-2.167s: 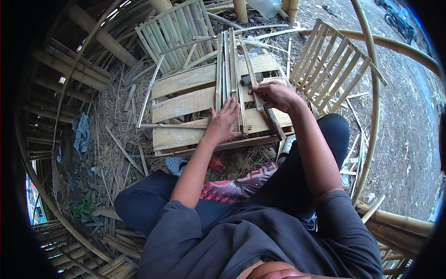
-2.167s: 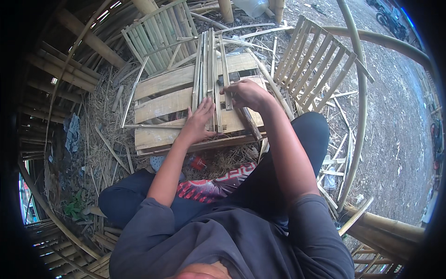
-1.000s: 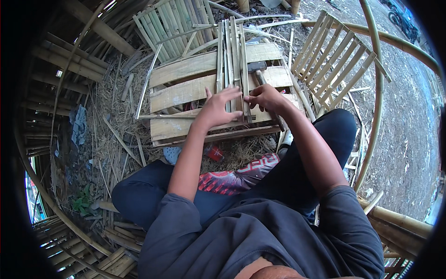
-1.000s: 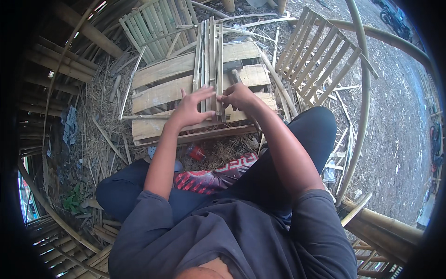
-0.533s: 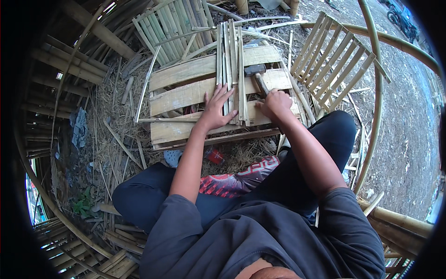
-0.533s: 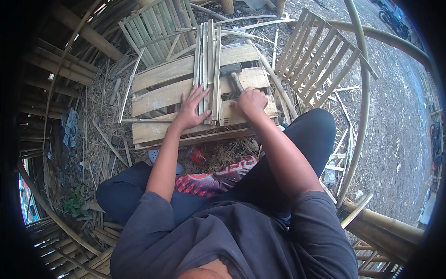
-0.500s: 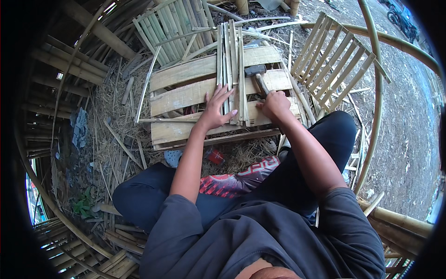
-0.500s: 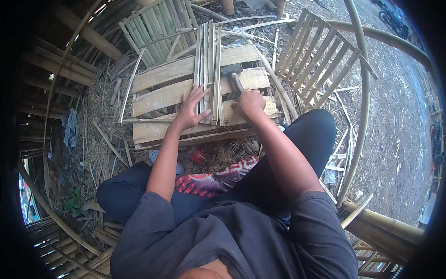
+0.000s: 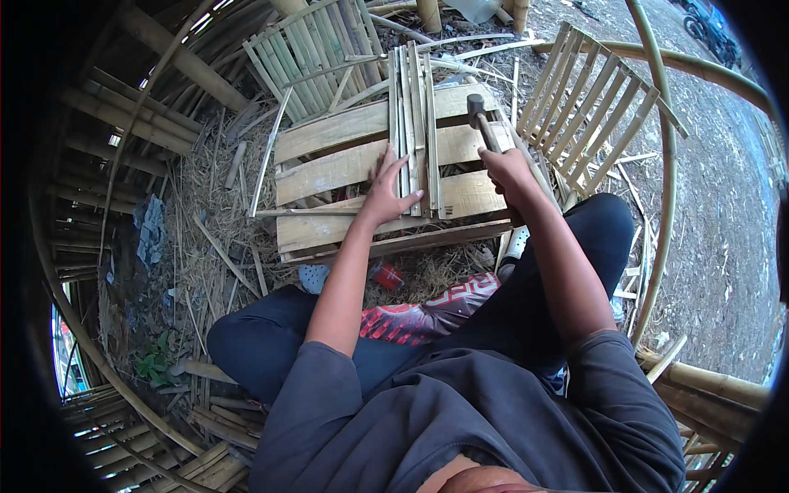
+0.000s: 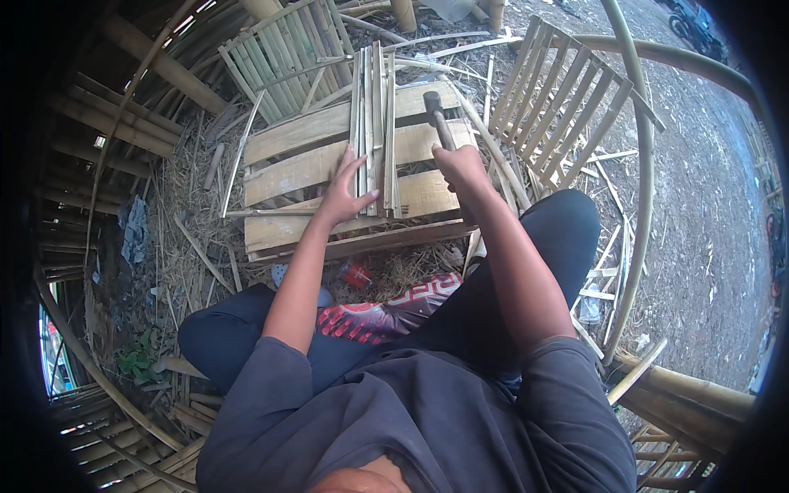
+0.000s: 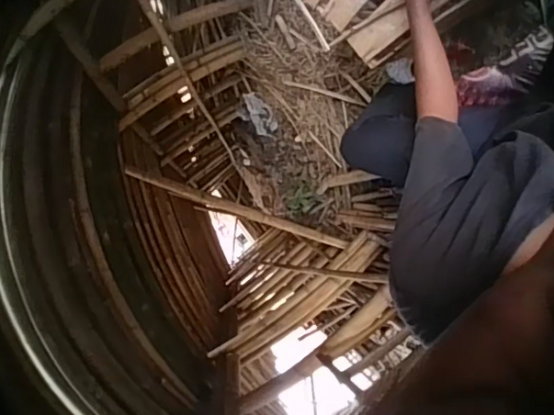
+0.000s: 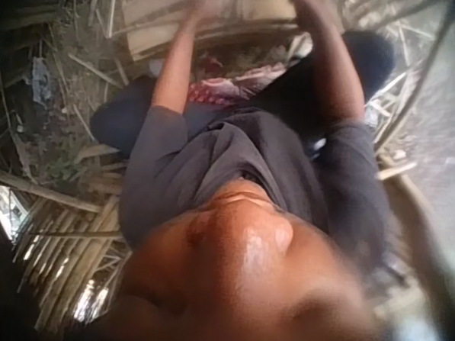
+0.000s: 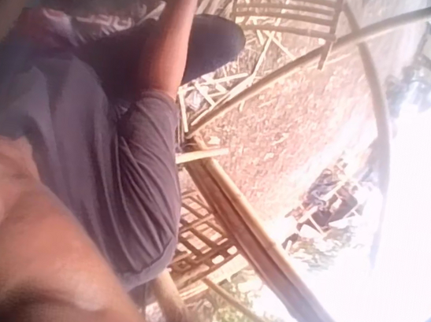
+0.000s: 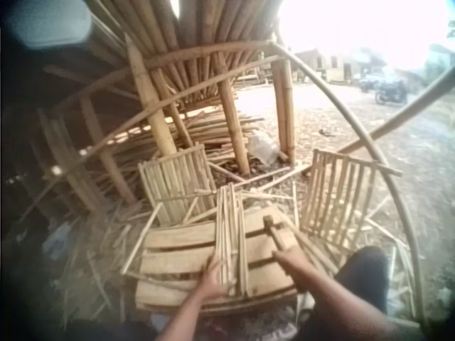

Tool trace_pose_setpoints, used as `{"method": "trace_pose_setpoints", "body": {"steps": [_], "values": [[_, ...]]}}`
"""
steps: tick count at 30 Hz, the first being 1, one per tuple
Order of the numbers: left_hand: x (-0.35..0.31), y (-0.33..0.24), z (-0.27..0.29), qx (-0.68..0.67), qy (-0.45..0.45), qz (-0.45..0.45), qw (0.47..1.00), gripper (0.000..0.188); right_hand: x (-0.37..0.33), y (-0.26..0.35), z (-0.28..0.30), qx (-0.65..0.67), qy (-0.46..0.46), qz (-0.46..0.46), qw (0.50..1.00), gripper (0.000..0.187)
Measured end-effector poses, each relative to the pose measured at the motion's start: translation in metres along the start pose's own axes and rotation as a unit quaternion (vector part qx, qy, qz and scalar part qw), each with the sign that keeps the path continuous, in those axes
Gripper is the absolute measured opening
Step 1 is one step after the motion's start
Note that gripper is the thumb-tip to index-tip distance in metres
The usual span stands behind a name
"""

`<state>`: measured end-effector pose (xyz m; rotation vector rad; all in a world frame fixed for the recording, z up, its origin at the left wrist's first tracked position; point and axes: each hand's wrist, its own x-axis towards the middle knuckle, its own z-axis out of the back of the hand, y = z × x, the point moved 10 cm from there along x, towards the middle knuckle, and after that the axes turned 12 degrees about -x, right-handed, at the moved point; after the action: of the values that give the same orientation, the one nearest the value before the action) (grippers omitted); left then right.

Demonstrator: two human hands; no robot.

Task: The person builds a wooden structure by hand, using a hammer to secure thin bamboo or wooden strips onto a base and fitting segments together.

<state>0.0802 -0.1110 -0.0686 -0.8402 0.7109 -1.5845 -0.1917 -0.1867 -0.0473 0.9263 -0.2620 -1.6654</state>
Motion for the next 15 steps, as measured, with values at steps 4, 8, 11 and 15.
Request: {"method": "trace_pose_setpoints", "body": {"steps": [4, 8, 11, 15], "values": [[-0.003, -0.005, -0.021, 0.004, -0.013, 0.048, 0.999, 0.110, 0.008, -0.011, 0.004, 0.046, -0.003, 0.012, 0.999, 0.055], [-0.008, -0.025, -0.049, 0.039, -0.046, 0.074, 0.995, 0.109, 0.011, -0.018, 0.007, 0.046, -0.011, 0.031, 0.998, 0.059], [-0.005, -0.059, -0.055, 0.120, -0.018, 0.138, 0.983, 0.101, 0.009, -0.025, 0.018, 0.033, -0.012, 0.017, 0.999, 0.059], [0.006, -0.078, -0.059, 0.222, 0.078, 0.010, 0.972, 0.080, 0.001, -0.017, 0.017, 0.058, 0.014, 0.025, 0.998, 0.057]]}}
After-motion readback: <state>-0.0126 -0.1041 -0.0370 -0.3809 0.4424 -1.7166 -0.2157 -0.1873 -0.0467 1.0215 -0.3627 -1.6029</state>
